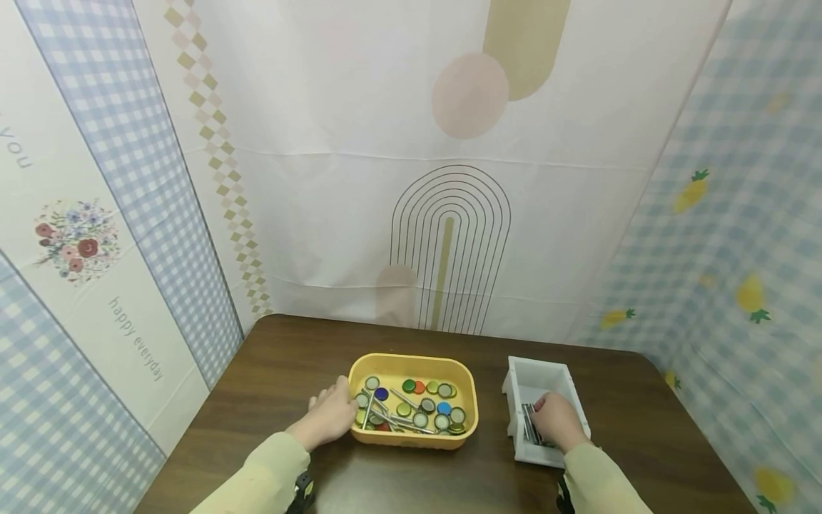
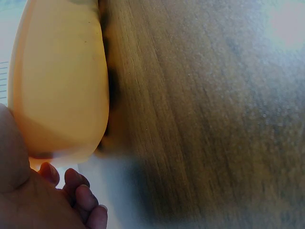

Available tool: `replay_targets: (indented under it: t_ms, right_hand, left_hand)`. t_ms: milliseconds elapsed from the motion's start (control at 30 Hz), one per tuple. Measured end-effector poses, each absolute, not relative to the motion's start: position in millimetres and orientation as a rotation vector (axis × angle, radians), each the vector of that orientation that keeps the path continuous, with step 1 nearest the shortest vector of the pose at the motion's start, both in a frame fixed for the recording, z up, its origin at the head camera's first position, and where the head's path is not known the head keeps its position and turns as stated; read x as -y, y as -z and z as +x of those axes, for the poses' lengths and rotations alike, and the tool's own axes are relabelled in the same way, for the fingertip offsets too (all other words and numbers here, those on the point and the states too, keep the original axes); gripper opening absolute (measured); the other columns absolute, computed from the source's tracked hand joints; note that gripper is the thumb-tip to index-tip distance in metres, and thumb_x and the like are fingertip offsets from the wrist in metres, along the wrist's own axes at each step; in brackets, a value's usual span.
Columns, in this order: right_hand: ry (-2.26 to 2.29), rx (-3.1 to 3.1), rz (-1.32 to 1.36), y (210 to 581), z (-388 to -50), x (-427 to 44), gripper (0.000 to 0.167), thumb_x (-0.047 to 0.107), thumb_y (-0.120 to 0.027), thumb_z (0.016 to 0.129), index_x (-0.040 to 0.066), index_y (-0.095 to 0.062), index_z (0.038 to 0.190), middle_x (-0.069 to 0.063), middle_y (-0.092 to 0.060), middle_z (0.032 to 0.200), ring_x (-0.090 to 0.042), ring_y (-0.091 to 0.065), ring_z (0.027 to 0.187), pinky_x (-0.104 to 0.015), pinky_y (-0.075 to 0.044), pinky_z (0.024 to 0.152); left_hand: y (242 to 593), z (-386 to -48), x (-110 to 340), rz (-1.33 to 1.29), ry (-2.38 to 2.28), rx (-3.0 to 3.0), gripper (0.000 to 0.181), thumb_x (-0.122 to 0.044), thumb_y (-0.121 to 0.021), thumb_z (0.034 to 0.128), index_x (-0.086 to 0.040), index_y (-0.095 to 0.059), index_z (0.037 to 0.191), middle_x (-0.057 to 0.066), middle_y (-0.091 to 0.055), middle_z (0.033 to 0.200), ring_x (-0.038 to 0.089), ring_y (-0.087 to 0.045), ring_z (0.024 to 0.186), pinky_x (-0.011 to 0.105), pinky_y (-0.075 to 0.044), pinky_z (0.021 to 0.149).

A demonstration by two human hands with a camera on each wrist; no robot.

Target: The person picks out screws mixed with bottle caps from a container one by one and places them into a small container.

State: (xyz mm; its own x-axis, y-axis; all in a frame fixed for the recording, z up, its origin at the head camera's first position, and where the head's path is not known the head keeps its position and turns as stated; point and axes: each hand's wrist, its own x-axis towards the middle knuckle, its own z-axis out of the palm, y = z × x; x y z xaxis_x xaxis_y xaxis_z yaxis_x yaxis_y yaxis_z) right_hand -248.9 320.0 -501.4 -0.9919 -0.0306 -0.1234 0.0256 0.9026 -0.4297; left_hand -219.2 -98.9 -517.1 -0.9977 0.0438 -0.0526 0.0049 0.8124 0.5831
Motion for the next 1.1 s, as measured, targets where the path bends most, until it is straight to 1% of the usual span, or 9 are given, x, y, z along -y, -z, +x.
replay_targets:
  t_ms: [200, 333, 433, 533, 600, 700, 867, 1000, 1100]
  right_hand:
    - [0.642, -2.923, 0.044, 497.4, -249.5, -321.1, 0.023, 0.009, -0.057, 0.085, -0.01, -0.062, 0.096, -0.015, -0.064, 0.088, -0.029, -0.061, 0.083, -0.05, -0.049, 0.074]
    - [0.646, -2.913, 0.071, 492.3, -249.6, -320.9, 0.027, 0.008, -0.057, 0.083, -0.012, -0.062, 0.1, -0.019, -0.064, 0.093, -0.034, -0.062, 0.087, -0.052, -0.048, 0.076]
    - [0.68, -2.922, 0.078, 484.1, -250.3, -316.7, 0.029, 0.007, -0.055, 0.085, -0.013, -0.061, 0.104, -0.026, -0.064, 0.098, -0.041, -0.061, 0.092, -0.055, -0.047, 0.079]
    - [0.74, -2.954, 0.06, 472.3, -253.2, -309.1, 0.03, 0.009, -0.054, 0.088, -0.013, -0.06, 0.109, -0.029, -0.062, 0.104, -0.043, -0.06, 0.095, -0.054, -0.047, 0.079]
    - [0.793, -2.977, 0.033, 463.2, -256.2, -302.2, 0.031, 0.012, -0.054, 0.092, -0.011, -0.06, 0.112, -0.028, -0.062, 0.106, -0.041, -0.06, 0.095, -0.052, -0.048, 0.078]
    - [0.874, -2.997, -0.007, 450.1, -261.8, -287.7, 0.032, 0.018, -0.055, 0.094, -0.007, -0.06, 0.113, -0.022, -0.064, 0.106, -0.033, -0.063, 0.092, -0.046, -0.051, 0.074]
    - [1.092, -2.895, -0.063, 435.3, -268.4, -255.1, 0.03, 0.021, -0.06, 0.094, -0.003, -0.06, 0.112, -0.015, -0.065, 0.099, -0.024, -0.065, 0.081, -0.037, -0.054, 0.069]
    - [1.25, -2.745, -0.079, 434.0, -272.8, -223.0, 0.032, 0.021, -0.064, 0.093, -0.004, -0.06, 0.111, -0.016, -0.065, 0.097, -0.026, -0.066, 0.082, -0.039, -0.054, 0.072]
    - [1.274, -2.67, -0.107, 439.1, -276.4, -195.0, 0.028, 0.021, -0.067, 0.09, -0.002, -0.064, 0.107, -0.014, -0.066, 0.096, -0.027, -0.066, 0.082, -0.038, -0.054, 0.073]
  left_hand:
    - [517.4, -220.0, 98.1, 0.037, -0.943, -2.938, 0.027, -0.024, -0.052, 0.0939, -0.003, -0.048, 0.11, 0.009, -0.052, 0.089, 0.027, -0.047, 0.084, 0.051, -0.031, 0.081]
    - [520.1, -222.3, 98.3, 0.04, -0.936, -2.939, 0.028, -0.024, -0.052, 0.0939, -0.002, -0.048, 0.111, 0.009, -0.052, 0.089, 0.027, -0.047, 0.085, 0.051, -0.031, 0.081]
    - [521.8, -223.6, 98.7, 0.039, -0.932, -2.937, 0.029, -0.024, -0.051, 0.0936, -0.002, -0.047, 0.112, 0.009, -0.053, 0.09, 0.028, -0.047, 0.085, 0.051, -0.031, 0.081]
    - [523.3, -224.3, 99.1, 0.033, -0.924, -2.938, 0.03, -0.024, -0.051, 0.0936, -0.002, -0.047, 0.113, 0.01, -0.053, 0.091, 0.028, -0.048, 0.086, 0.052, -0.031, 0.082]
    - [524.1, -224.6, 99.2, 0.029, -0.918, -2.939, 0.03, -0.024, -0.051, 0.0937, -0.002, -0.047, 0.113, 0.01, -0.054, 0.092, 0.028, -0.048, 0.086, 0.052, -0.031, 0.082]
    - [524.1, -224.8, 99.6, 0.025, -0.917, -2.942, 0.03, -0.024, -0.051, 0.0937, -0.002, -0.047, 0.114, 0.01, -0.054, 0.092, 0.028, -0.048, 0.086, 0.052, -0.031, 0.082]
    - [521.6, -223.5, 98.9, 0.025, -0.925, -2.942, 0.028, -0.024, -0.051, 0.0936, -0.002, -0.047, 0.111, 0.009, -0.053, 0.09, 0.028, -0.047, 0.085, 0.051, -0.031, 0.081]
    - [520.7, -222.8, 98.3, 0.028, -0.928, -2.94, 0.026, -0.024, -0.051, 0.0939, -0.003, -0.047, 0.11, 0.009, -0.052, 0.088, 0.027, -0.046, 0.083, 0.05, -0.031, 0.08]
    - [520.3, -221.8, 98.1, 0.027, -0.934, -2.936, 0.025, -0.023, -0.052, 0.094, -0.003, -0.047, 0.109, 0.008, -0.051, 0.088, 0.026, -0.045, 0.083, 0.05, -0.031, 0.08]
